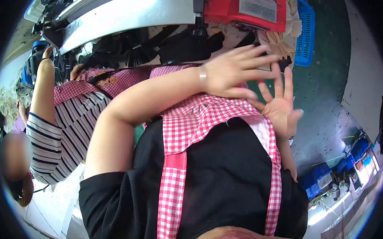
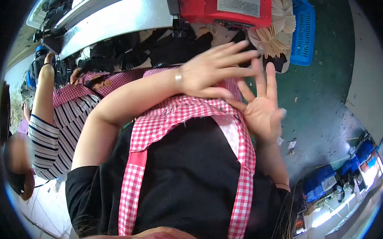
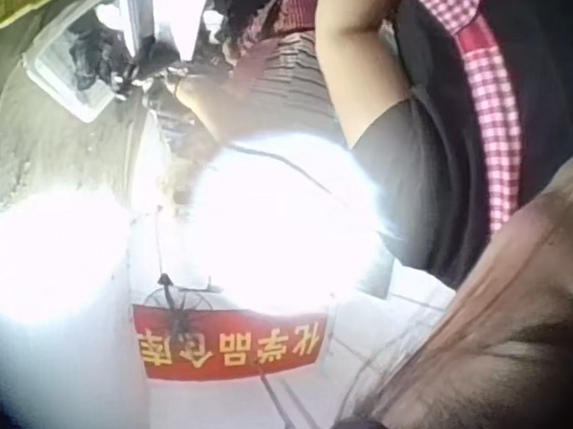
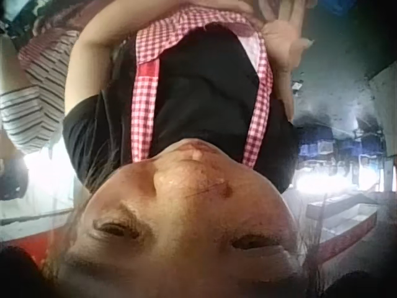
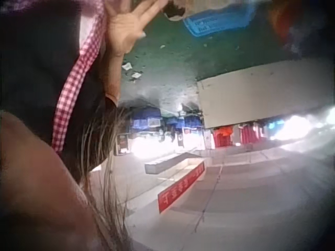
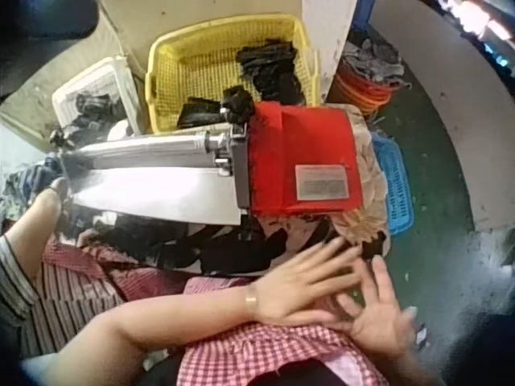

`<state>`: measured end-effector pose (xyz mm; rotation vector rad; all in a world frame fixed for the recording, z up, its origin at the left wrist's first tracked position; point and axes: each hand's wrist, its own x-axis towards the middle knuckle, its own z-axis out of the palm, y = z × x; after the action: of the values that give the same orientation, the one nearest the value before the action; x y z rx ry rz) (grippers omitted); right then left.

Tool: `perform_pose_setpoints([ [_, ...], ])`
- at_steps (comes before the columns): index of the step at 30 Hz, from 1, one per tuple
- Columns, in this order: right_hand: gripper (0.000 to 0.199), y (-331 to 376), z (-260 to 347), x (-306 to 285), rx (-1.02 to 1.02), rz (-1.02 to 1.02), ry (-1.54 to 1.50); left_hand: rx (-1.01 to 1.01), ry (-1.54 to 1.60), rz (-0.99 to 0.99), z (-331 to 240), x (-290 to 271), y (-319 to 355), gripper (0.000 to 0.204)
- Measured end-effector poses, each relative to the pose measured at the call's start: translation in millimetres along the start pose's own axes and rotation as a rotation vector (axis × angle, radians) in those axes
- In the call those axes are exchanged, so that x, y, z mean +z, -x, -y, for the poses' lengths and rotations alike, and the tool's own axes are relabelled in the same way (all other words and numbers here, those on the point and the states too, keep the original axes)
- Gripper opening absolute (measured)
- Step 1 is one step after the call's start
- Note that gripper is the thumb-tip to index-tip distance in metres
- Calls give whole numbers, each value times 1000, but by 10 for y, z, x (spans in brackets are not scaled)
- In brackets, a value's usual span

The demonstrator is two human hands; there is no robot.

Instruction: The person feeds black rectangular material pieces into a roller machine, then stacks the processed items on a table. The person also handles a roll of beige tape and stacks it with other items. The task is performed in a repetitive cycle of feeding, processing, and stacking.

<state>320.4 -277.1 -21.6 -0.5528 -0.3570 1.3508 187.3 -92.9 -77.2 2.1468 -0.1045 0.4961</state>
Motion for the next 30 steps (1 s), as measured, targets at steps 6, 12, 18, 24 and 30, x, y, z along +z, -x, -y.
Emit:
perform_pose_setpoints([
  [6,40,-179,-418,-1225,367,-386,1113,-774,-306,-330,653,-279,1632,22],
  [12,37,-905,-934,-1337,398,-83,1390,-913,-744,-97,1195,-112,1553,76],
  [18,34,-1088,-1234,-1379,475,62,1483,-1086,-512,-43,1387,-115,1670,66],
  [24,35,-1141,-1374,-1384,566,117,1539,-1131,-456,-82,1508,-368,1762,51],
  [30,33,-1049,-1505,-1464,901,-82,964,-745,-673,-290,1149,-338,1654,39],
])
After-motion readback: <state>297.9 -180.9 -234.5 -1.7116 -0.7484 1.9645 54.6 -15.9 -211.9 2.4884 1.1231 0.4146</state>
